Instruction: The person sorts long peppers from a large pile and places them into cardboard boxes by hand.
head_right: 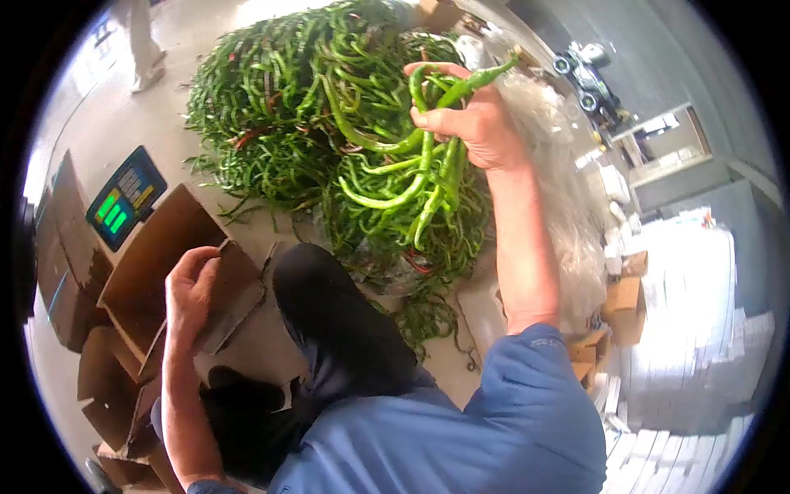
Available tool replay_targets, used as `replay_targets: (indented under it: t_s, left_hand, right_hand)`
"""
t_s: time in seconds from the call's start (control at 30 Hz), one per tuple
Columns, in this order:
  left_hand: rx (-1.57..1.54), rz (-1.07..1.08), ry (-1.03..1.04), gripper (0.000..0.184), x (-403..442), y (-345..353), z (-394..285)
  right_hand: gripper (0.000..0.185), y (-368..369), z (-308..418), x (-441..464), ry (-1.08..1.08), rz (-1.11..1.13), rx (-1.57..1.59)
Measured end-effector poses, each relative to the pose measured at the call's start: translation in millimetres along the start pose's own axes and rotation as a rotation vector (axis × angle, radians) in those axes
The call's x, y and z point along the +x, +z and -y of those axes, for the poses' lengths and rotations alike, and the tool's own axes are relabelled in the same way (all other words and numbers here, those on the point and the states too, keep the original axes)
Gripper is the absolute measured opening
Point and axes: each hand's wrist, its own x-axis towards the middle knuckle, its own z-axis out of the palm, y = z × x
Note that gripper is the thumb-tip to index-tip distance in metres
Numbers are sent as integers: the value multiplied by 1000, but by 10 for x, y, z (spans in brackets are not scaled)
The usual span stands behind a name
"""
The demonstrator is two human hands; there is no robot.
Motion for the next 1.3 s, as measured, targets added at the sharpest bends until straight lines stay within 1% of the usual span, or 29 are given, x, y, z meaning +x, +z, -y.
replay_targets:
  t_s: [0.03,0.13,0.17,0.23,0.27,0.3,0.37,0.4,0.43,0.5,0.53,0.57,0.6,0.63,0.67,0.7,0.77,0.8,0.9,0.93,1.03,1.07,1.17,1.2,1.23,1.3]
  left_hand:
    - [-22,12,-18,20,-2,-8,-5]
    - [-10,-5,10,23,5,-108,-55]
    - [-3,1,3,28,29,-183,-40]
    - [-75,-28,4,36,64,-317,-2]
    - [-93,-5,-2,46,68,-419,-45]
    - [-98,17,55,55,101,-513,27]
    - [-151,58,31,65,74,-703,-94]
    - [-225,94,54,68,73,-791,-77]
    - [-300,129,78,70,74,-876,-36]
    - [-454,190,101,77,78,-1010,48]
    - [-434,221,112,75,65,-1077,28]
    - [-416,252,124,73,56,-1138,8]
    - [-417,276,104,73,64,-1187,33]
    - [-526,260,112,60,57,-1169,90]
    - [-472,245,91,56,65,-1193,117]
    - [-418,233,69,53,73,-1215,139]
    - [-374,126,62,51,64,-1197,162]
    - [-350,78,57,51,67,-1188,169]
    - [-454,159,-11,51,86,-1210,156]
    - [-476,148,14,45,110,-1172,215]
    - [-452,282,-47,37,238,-1123,436]
    - [-428,252,-45,28,275,-1075,530]
    - [-416,227,-72,26,253,-1150,365]
    - [-424,177,-97,23,258,-1173,343]
    - [-424,171,-110,22,248,-1215,321]
    - [-533,157,-123,22,203,-1274,265]
  right_hand:
    - [53,170,77,118,-5,27,37]
    - [55,635,248,459,-43,122,83]
    - [54,786,247,602,-75,183,161]
    - [59,1125,380,778,-105,226,168]
    - [58,1314,478,864,-119,226,188]
    - [52,1455,536,946,-143,275,211]
    - [38,1784,681,1119,-170,363,362]
    - [29,1977,830,1084,-118,226,232]
    - [34,2137,918,1125,-142,290,234]
    - [20,2365,858,1270,-50,326,354]
    - [15,2487,832,1326,-6,287,372]
    - [22,2592,776,1423,-36,347,398]
    - [32,2686,705,1539,-68,404,423]
    - [44,2797,654,1592,-99,459,447]
    - [41,2917,599,1609,-77,456,473]
    - [43,3016,545,1619,-31,467,522]
    - [46,3179,403,1642,67,483,617]
    - [25,3279,309,1660,104,417,726]
    - [29,3453,82,1696,214,516,785]
    - [26,3517,49,1664,219,479,814]
    - [25,3586,21,1594,235,441,812]
    - [23,3598,27,1566,244,407,803]
    - [23,3490,12,1520,271,420,827]
    - [22,3434,-15,1510,298,480,874]
    - [26,3388,-120,1518,259,395,799]
    - [32,3326,-244,1519,294,415,921]
